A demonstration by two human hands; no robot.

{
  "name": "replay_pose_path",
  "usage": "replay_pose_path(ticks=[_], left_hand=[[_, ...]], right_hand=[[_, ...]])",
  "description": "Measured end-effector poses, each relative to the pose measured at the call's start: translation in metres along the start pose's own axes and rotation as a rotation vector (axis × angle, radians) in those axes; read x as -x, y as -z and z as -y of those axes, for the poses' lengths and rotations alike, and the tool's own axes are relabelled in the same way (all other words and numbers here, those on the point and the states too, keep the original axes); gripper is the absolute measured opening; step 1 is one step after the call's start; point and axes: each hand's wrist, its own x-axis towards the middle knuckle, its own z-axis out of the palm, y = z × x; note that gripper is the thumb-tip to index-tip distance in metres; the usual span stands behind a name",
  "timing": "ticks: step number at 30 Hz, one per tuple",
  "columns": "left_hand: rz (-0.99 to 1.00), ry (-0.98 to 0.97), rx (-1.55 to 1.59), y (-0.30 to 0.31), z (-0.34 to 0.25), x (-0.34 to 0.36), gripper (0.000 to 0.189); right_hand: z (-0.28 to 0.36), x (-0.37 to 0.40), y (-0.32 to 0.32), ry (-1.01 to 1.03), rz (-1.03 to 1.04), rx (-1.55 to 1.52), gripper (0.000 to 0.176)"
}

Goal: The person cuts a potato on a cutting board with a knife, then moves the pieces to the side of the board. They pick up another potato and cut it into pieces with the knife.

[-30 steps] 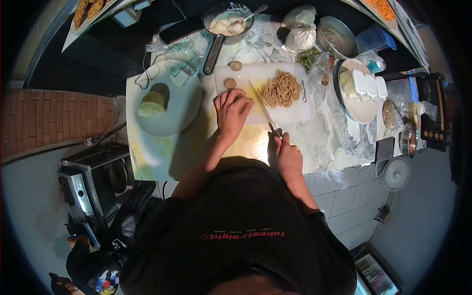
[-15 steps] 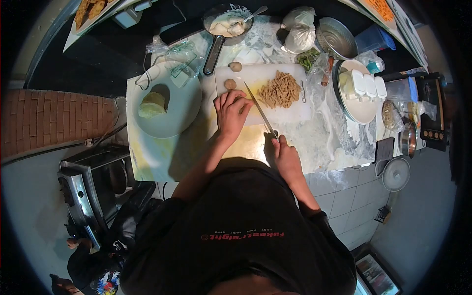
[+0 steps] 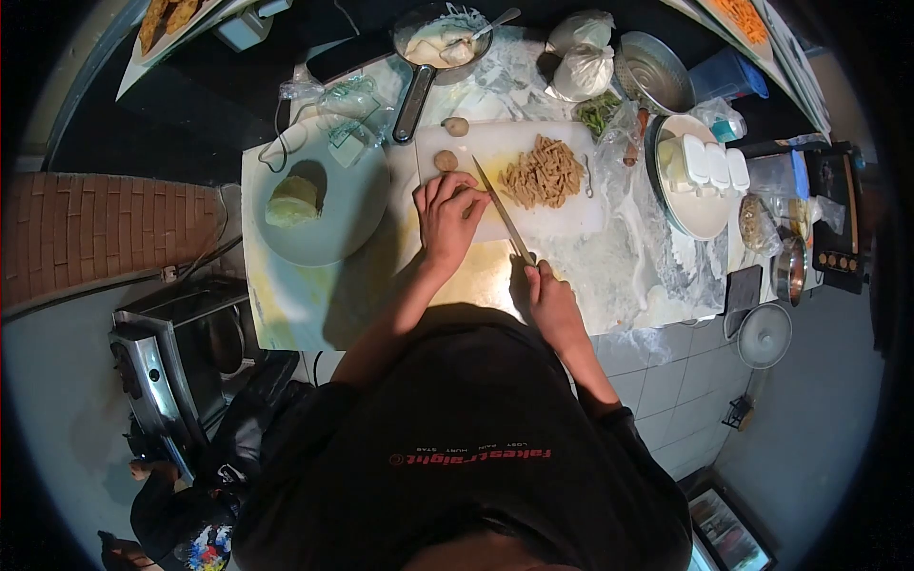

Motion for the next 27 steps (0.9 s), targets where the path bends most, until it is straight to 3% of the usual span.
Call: replay_pose_path(ticks=[6,11,15,27], left_hand=[[0.0,0.01,0.012,0.0,-0.001,0.0,0.007],[0.012,-0.005,-0.013,-0.001,0.002,0.002,0.009],[-0.004,-0.043,-0.033,-0.002,-0.001,0.0,0.012],[0.017,-0.163,-0.101,-0.003,-0.004,-0.016,0.017]], right_hand=[[0.002,-0.006,-0.008,0.009,-0.007,0.058,0.037],[0.001,-0.005,-0.015,0.031,-0.162,0.307,0.035],[-0.005,-0.003,-0.009,0.04,-0.183,0.336,0.036],[-0.02,0.008,0.008,-0.036,-0.111,-0.163,0.041]])
